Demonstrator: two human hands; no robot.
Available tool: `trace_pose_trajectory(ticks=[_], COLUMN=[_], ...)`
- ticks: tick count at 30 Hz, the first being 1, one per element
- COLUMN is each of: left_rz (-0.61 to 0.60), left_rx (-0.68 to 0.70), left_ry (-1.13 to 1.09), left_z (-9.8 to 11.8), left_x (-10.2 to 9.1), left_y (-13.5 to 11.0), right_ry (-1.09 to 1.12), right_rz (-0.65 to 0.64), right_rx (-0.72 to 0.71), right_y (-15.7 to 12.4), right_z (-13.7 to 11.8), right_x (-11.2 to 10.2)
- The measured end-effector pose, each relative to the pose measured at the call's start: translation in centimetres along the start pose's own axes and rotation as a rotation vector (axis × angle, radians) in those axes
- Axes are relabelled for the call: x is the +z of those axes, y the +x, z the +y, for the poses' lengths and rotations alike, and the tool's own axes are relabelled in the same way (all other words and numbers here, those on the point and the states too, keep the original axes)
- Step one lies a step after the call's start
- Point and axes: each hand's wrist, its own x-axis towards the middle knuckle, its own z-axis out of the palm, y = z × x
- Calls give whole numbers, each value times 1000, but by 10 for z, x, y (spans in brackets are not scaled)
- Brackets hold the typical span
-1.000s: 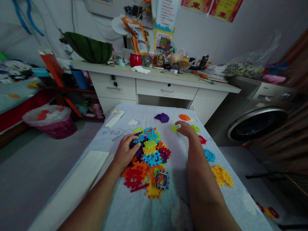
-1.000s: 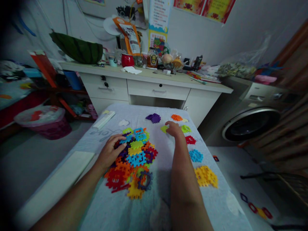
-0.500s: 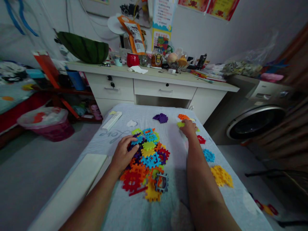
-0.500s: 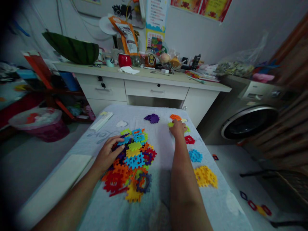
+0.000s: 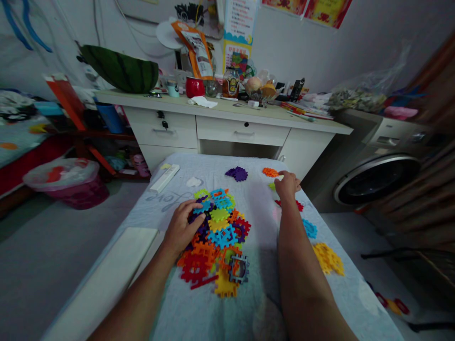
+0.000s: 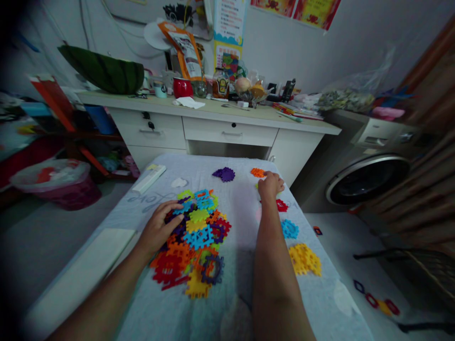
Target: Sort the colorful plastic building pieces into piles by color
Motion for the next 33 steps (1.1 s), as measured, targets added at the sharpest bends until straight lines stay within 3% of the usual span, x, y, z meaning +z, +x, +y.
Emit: trace_pose_trajectory(ticks=[4, 10, 16, 19, 21, 26, 33], left_rz=[0, 0, 4, 7, 9, 5, 2], left_rx=[2, -6, -11, -17, -21, -11, 5], left_ry=[-4, -2, -8, -13, -15, -8, -11], left_z=[2, 4, 6, 7, 7, 5, 3], left_x=[-1, -1, -1, -2, -2, -1, 0], left_y=[0, 0, 0, 1, 1, 1, 0], right_ry=[93, 379, 216, 126, 107, 93, 65], right_rz=[10, -172, -601, -839, -930, -988, -970], right_rx=[-43, -228, -591, -707, -739, -768, -855], right_y=[5, 10, -20, -39, -49, -66, -68], right_z=[-2, -5, -46, -65, -74, -86, -89], right_x=[-10, -12, -10, -2, 6, 20, 19])
